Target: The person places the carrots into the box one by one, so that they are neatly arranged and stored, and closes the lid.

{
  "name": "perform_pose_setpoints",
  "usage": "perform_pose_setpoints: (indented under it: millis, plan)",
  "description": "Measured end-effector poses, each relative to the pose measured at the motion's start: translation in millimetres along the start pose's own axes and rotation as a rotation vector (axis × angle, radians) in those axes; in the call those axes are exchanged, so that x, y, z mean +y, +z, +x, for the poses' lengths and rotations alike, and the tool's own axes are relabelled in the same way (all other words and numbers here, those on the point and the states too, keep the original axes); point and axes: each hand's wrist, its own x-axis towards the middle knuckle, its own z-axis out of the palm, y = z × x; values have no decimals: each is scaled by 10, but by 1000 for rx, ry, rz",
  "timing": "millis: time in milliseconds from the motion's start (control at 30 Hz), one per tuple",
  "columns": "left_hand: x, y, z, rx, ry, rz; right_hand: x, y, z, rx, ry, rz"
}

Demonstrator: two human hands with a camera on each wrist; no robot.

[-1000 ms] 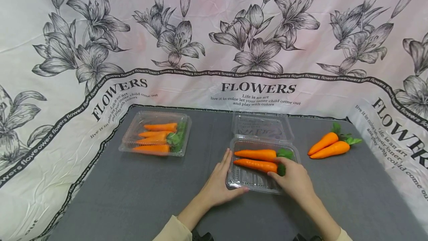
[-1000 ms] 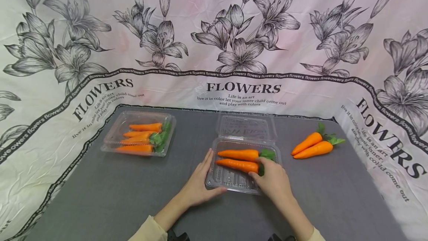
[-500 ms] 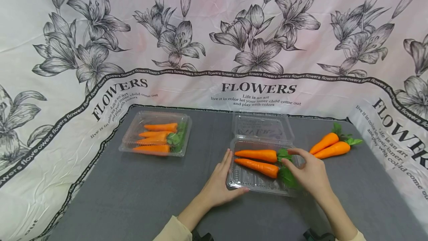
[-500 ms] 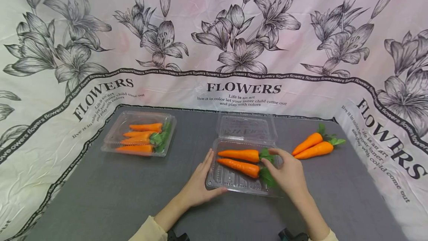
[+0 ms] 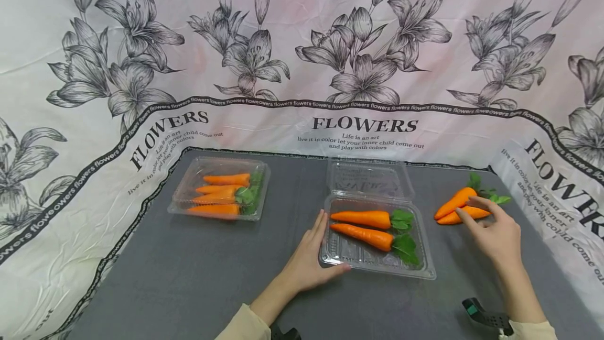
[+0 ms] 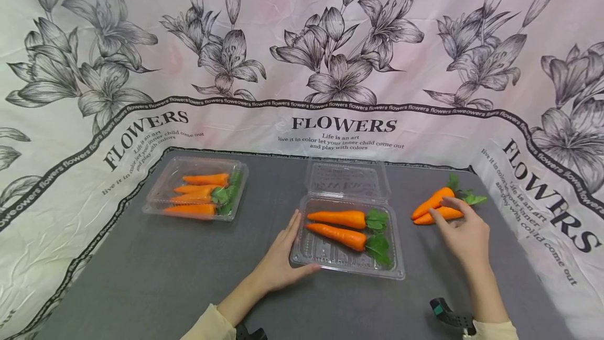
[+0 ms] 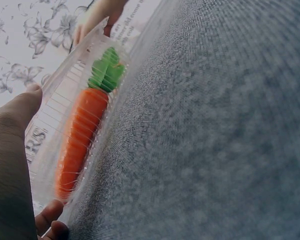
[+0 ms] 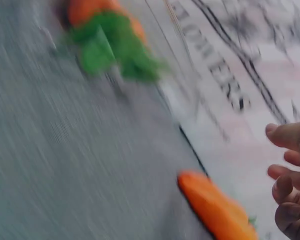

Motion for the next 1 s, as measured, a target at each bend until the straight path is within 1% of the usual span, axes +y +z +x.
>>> perform_pose_setpoints:
  millis: [67,133,233,300,400,533,633,733,900,1000]
  plan:
    - [2,-2,-7,-3,-4,-3,171,-32,60,12,51,51]
    - [-1,-4,-12,-6,-8,-5,330,-44,113,6,84,86]
    - [-6,-3,-19,-11,-16,-5,546,-43,168,-61,126,94]
    - [-11,-3,-18,-13,-18,-3,663,-23,182,-108,136,58]
    - [-8,-7,-19,-18,-22,-3,786,16,172,-153,151,42]
    - [-4,-8,-20,-23,-23,-6,855,53,142,-137,160,103]
    - [-4,-3,-18,-19,-22,-6,880,59,144,-125,126,145]
    - [0,-3,-17,-13,-25,-1,914,58,157,-132,68,142]
    - [-2,-9,-9,-12,-24,-3,967,40,161,-150,-14,85]
    - [-5,-10,-3,-8,-21,-3,972,30,178,-140,-63,40]
